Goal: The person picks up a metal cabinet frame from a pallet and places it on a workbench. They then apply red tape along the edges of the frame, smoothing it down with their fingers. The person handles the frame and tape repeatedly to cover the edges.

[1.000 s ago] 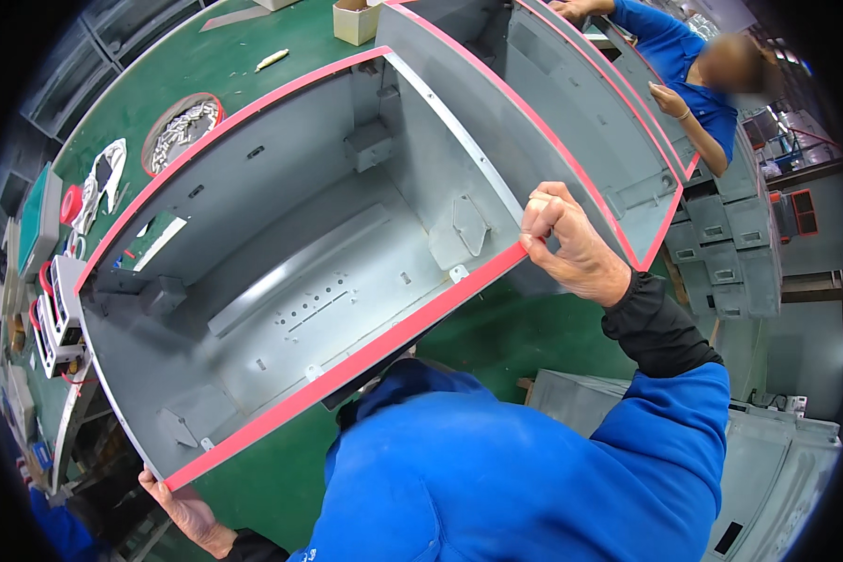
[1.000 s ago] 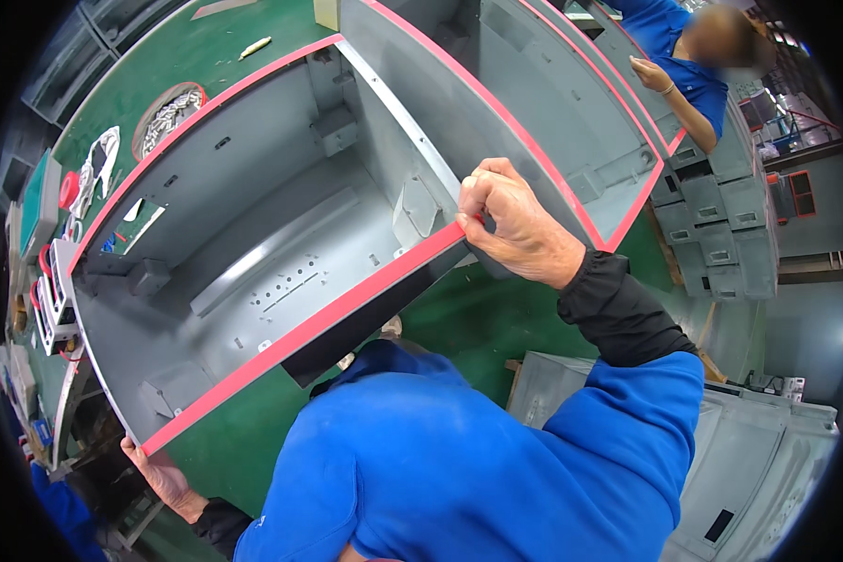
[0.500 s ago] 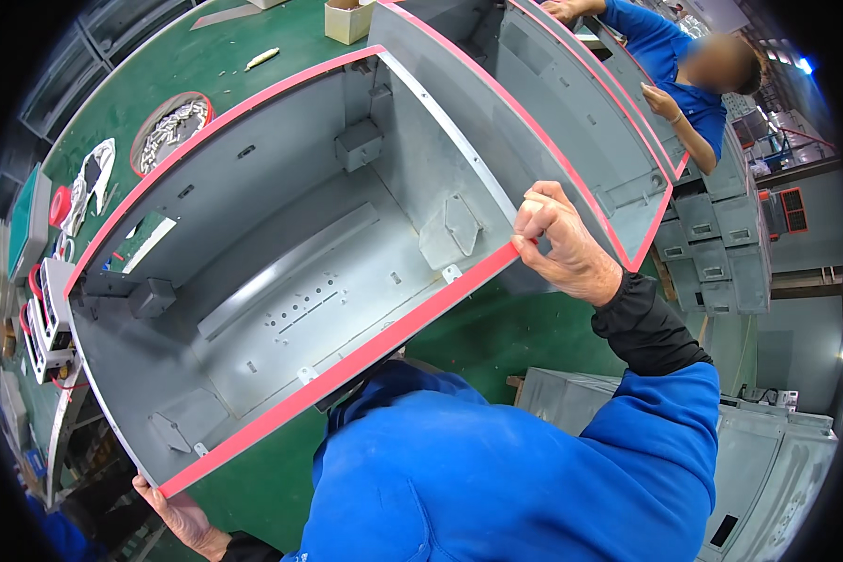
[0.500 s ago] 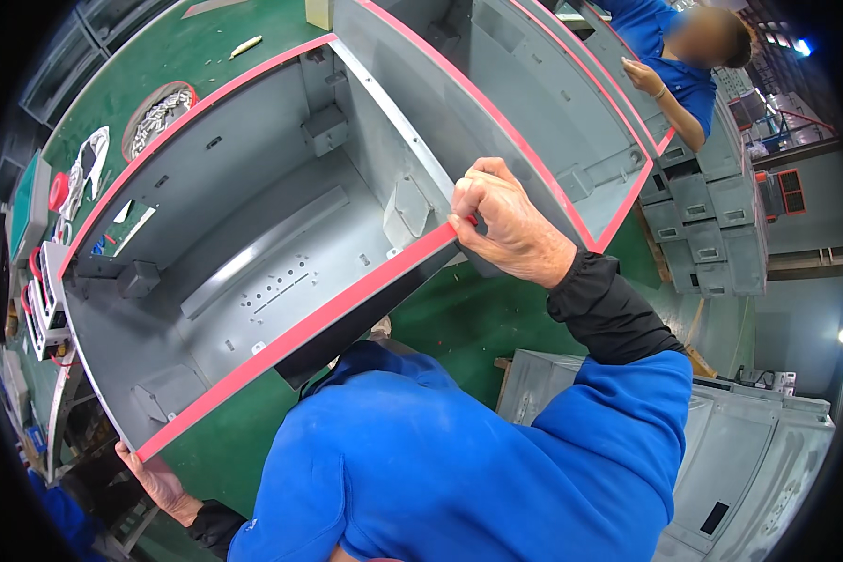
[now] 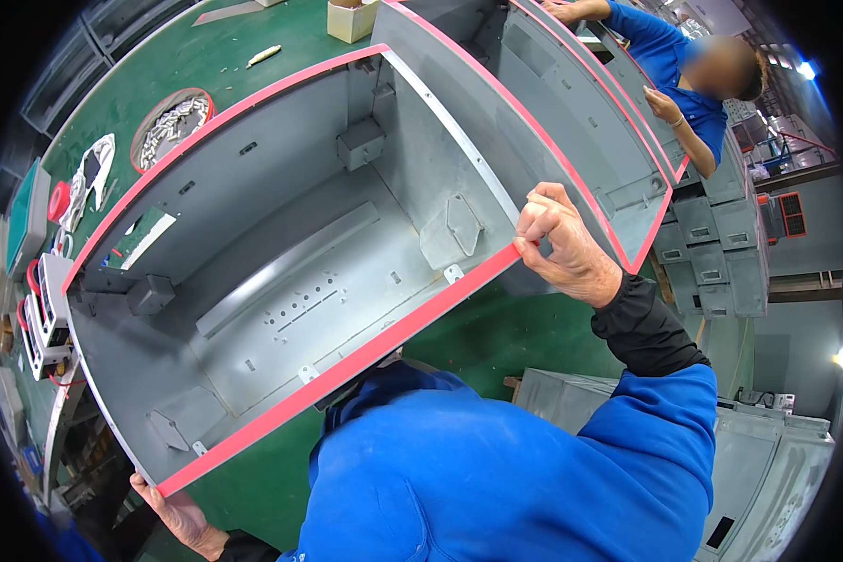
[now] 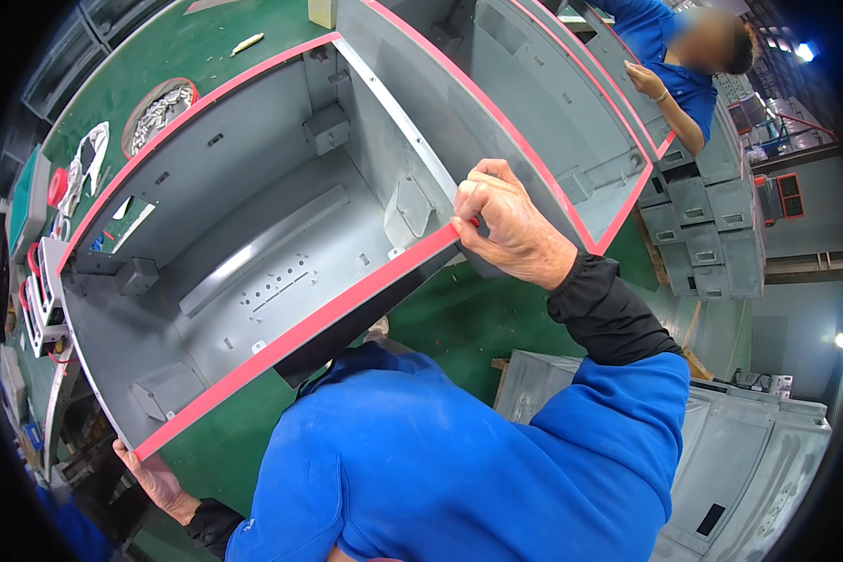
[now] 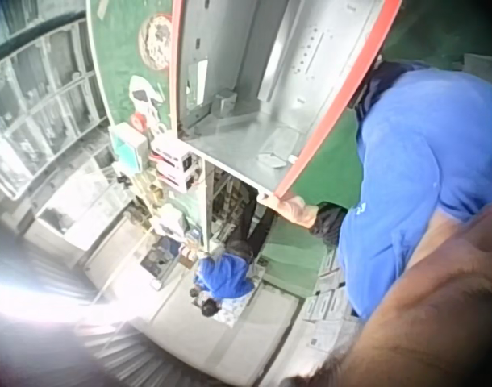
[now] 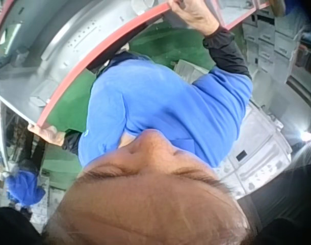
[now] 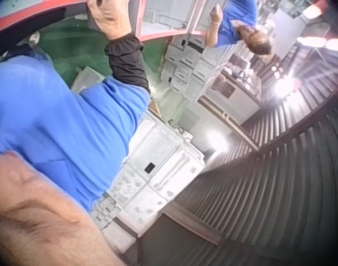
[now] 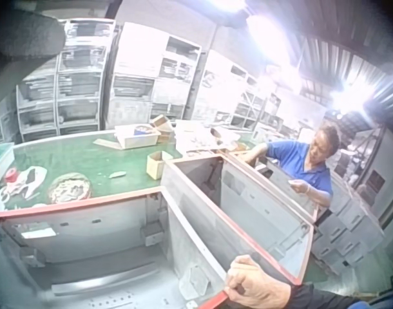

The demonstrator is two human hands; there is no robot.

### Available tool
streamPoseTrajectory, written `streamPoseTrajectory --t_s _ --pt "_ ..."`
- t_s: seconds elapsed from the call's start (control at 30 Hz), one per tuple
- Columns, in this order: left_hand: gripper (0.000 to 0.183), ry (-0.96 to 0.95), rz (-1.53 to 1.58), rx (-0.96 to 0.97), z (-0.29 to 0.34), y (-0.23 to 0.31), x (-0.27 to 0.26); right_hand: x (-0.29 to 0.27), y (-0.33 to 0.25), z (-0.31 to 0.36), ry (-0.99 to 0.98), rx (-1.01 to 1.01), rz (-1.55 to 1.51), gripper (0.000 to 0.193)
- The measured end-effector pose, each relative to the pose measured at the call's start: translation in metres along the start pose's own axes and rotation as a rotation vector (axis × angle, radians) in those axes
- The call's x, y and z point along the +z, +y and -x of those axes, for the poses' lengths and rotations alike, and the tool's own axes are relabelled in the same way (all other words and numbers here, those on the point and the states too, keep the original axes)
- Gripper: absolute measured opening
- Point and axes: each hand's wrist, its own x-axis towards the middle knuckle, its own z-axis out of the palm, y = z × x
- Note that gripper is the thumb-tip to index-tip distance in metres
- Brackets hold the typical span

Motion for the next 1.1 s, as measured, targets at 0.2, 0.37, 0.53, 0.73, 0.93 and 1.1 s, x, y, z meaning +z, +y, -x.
streamPoseTrajectory --t_s 0.2,0.37,0.53,0.73,0.93,1.1 --pt "0.041 -0.006 0.000 0.003 0.000 0.000 0.001 0.000 -0.004 -0.002 0.001 -0.003 0.019 0.028" --pt "0.041 -0.016 0.003 0.008 0.000 0.000 -0.001 0.002 -0.003 -0.001 0.011 -0.023 0.040 0.029" --pt "0.035 -0.073 0.020 0.050 -0.001 -0.004 0.000 -0.005 0.006 0.009 0.087 0.067 0.078 0.025" --pt "0.036 -0.018 -0.090 -0.012 0.002 0.002 0.017 0.028 0.012 0.040 0.614 0.410 -0.693 0.021" --pt "0.032 0.146 -0.486 0.099 0.017 0.001 0.022 0.066 0.000 0.023 0.555 0.356 -0.526 0.032" --pt "0.023 -0.010 -0.498 0.137 -0.001 0.012 0.028 0.063 0.010 0.043 0.707 0.581 -0.383 0.014"
